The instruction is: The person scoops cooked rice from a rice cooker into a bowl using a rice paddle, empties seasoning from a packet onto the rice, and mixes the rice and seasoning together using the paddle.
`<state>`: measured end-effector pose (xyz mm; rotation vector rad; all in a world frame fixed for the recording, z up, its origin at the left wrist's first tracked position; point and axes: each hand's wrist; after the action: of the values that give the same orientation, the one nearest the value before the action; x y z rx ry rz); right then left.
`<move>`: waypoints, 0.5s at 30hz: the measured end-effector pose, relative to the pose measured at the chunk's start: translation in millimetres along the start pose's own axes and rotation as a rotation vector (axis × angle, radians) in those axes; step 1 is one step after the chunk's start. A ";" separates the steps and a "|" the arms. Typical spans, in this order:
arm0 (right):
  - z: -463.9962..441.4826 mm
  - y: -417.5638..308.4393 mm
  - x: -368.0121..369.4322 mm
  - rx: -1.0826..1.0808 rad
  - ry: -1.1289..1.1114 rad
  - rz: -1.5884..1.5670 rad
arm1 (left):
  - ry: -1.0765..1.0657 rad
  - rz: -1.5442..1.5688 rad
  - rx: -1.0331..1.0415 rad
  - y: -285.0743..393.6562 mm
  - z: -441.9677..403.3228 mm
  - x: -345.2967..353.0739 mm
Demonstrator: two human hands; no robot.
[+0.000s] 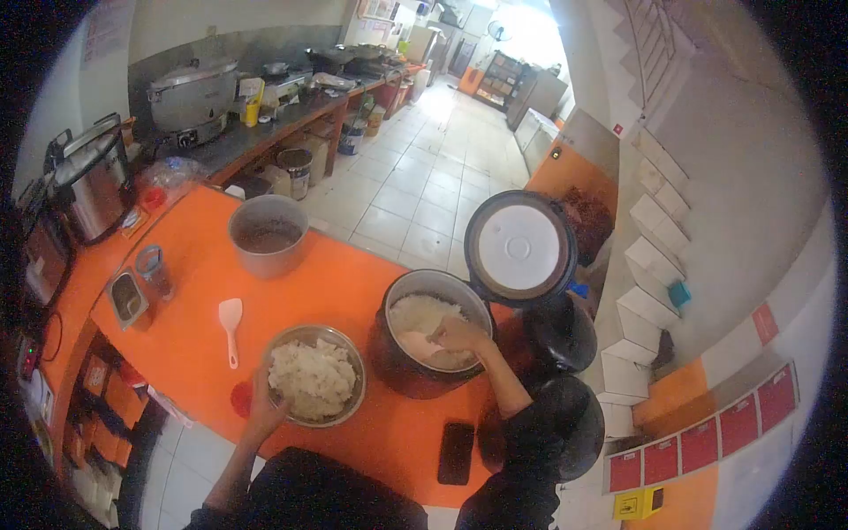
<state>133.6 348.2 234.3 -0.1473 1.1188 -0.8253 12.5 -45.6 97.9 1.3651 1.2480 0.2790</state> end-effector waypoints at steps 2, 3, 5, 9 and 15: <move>9.6 3.3 -6.6 -0.017 0.019 -0.312 | 0.008 0.024 0.021 3.1 2.4 -2.3; 12.0 6.7 -10.2 -0.018 0.026 -0.436 | 0.015 0.038 0.027 3.1 1.9 -1.9; 9.6 26.3 -17.1 0.030 0.024 -0.564 | 0.008 0.084 0.004 -2.9 -0.2 -0.9; 3.6 38.6 -22.7 0.019 -0.004 -0.599 | 0.008 0.083 0.009 2.5 -10.0 0.5; 6.1 50.9 -15.3 -0.011 0.134 -0.736 | 0.011 0.035 -0.006 7.6 -18.0 -5.6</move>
<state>162.0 392.2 223.2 -0.5405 1.2048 -1.4972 0.0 -37.6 111.7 1.3830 1.2327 0.3151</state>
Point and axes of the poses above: each hand's wrist, its own z-axis away from the middle knuckle, its own x-axis out of the palm, y = z × x, and after that the axes turned 6 degrees about -z, right-handed
